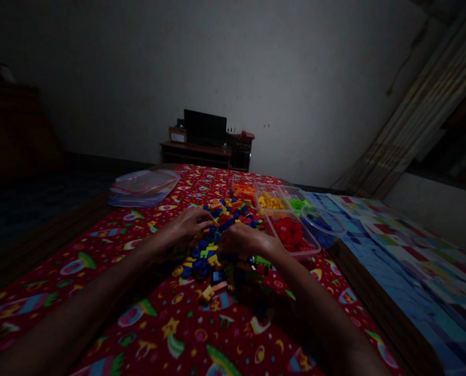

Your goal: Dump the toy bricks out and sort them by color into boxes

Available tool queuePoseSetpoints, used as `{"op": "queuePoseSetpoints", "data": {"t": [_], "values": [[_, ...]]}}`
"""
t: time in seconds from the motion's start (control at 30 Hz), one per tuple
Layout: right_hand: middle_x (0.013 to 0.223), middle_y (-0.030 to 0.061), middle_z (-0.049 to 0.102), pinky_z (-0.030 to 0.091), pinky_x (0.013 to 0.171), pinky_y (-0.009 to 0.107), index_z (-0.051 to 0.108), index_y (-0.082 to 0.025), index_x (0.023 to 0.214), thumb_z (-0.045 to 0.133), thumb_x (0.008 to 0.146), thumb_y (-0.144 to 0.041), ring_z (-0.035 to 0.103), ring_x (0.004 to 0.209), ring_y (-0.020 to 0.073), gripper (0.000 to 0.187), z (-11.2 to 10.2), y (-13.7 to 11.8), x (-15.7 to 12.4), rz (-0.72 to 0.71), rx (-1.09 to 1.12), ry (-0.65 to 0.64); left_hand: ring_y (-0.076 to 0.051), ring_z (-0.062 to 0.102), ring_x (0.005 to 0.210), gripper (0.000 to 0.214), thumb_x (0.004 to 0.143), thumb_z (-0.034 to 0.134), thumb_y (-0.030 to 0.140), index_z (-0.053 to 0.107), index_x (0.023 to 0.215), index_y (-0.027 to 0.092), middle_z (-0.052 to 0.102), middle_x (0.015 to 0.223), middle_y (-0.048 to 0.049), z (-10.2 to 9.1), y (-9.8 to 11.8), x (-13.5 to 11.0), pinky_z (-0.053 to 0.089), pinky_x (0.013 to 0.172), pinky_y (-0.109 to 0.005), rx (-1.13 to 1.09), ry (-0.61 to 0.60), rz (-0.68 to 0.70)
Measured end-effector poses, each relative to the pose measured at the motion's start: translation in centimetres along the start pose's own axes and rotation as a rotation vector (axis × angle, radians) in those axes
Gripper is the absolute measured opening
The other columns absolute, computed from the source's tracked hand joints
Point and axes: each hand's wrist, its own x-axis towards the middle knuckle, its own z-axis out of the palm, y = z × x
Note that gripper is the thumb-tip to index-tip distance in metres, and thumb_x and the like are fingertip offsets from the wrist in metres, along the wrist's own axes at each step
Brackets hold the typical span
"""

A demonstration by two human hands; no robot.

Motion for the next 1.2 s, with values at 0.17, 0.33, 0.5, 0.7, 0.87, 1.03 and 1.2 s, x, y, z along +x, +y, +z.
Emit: {"op": "queuePoseSetpoints", "data": {"t": [0.17, 0.33, 0.5, 0.7, 0.87, 1.03, 1.2], "values": [[0.080, 0.0028, 0.067, 0.039, 0.066, 0.020, 0.068, -0.013, 0.086, 0.061, 0.082, -0.011, 0.058, 0.073, 0.0113, 0.009, -1.2, 2.0, -0.6, 0.007, 0.172, 0.159, -0.023, 0.067, 0.092, 0.035, 0.081, 0.047, 0.033, 0.075, 0.096, 0.019, 0.075, 0.100, -0.0070, -0.1, -0.7, 0.1, 0.050, 0.082, -0.029, 0.026, 0.073, -0.019], [0.066, -0.0017, 0.059, 0.044, 0.058, 0.020, 0.058, -0.015, 0.076, 0.050, 0.092, -0.032, 0.059, 0.061, 0.0107, 0.024, -1.6, 3.5, -0.9, 0.055, 0.627, 0.088, -0.023, 0.067, 0.093, 0.038, 0.081, 0.044, 0.033, 0.075, 0.097, 0.018, 0.074, 0.101, -0.0074, -0.4, -0.6, 0.0, 0.050, 0.083, -0.028, 0.018, 0.085, -0.004], [0.079, 0.0012, 0.064, 0.051, 0.062, 0.023, 0.054, -0.017, 0.087, 0.056, 0.088, -0.039, 0.063, 0.067, 0.0121, 0.022, -1.5, 3.6, -1.3, 0.172, 1.019, 0.071, -0.023, 0.068, 0.092, 0.040, 0.080, 0.043, 0.034, 0.075, 0.097, 0.017, 0.074, 0.101, -0.0088, -0.4, -1.2, 0.1, 0.051, 0.080, -0.029, -0.013, 0.103, 0.010], [0.082, 0.0002, 0.062, 0.045, 0.054, 0.019, 0.058, -0.018, 0.099, 0.057, 0.089, -0.033, 0.057, 0.064, 0.0098, 0.018, -1.0, 4.4, -0.9, 0.202, 0.900, 0.156, -0.023, 0.068, 0.091, 0.040, 0.080, 0.043, 0.035, 0.075, 0.096, 0.019, 0.075, 0.099, -0.0072, -0.3, -1.8, 0.3, 0.051, 0.080, -0.029, -0.002, 0.101, 0.010], [0.083, 0.0001, 0.061, 0.041, 0.057, 0.020, 0.063, -0.018, 0.107, 0.058, 0.089, -0.030, 0.053, 0.066, 0.0098, 0.023, -0.3, 5.1, -0.1, 0.126, 0.601, 0.269, -0.024, 0.068, 0.091, 0.038, 0.079, 0.044, 0.033, 0.075, 0.095, 0.018, 0.075, 0.100, -0.0079, -0.7, -0.5, 0.1, 0.051, 0.084, -0.030, -0.026, 0.103, -0.010], [0.084, 0.0019, 0.065, 0.041, 0.067, 0.023, 0.066, -0.017, 0.111, 0.059, 0.089, -0.028, 0.057, 0.073, 0.0129, 0.025, 0.3, 5.0, 0.6, 0.095, 0.380, 0.308, -0.022, 0.067, 0.099, 0.047, 0.086, 0.042, 0.048, 0.068, 0.112, 0.020, 0.072, 0.111, -0.0060, 0.2, 1.5, -0.3, 0.051, 0.085, -0.028, -0.197, 0.046, 0.085], [0.093, 0.0053, 0.069, 0.042, 0.075, 0.026, 0.067, -0.018, 0.112, 0.059, 0.091, -0.028, 0.060, 0.080, 0.0150, 0.025, 0.3, 4.5, 0.3, 0.069, 0.258, 0.350, -0.025, 0.063, 0.110, 0.050, 0.085, 0.048, 0.050, 0.063, 0.121, 0.019, 0.067, 0.123, -0.0093, 1.3, 1.8, -0.3, 0.047, 0.096, -0.035, -0.139, 0.082, 0.184]]}}
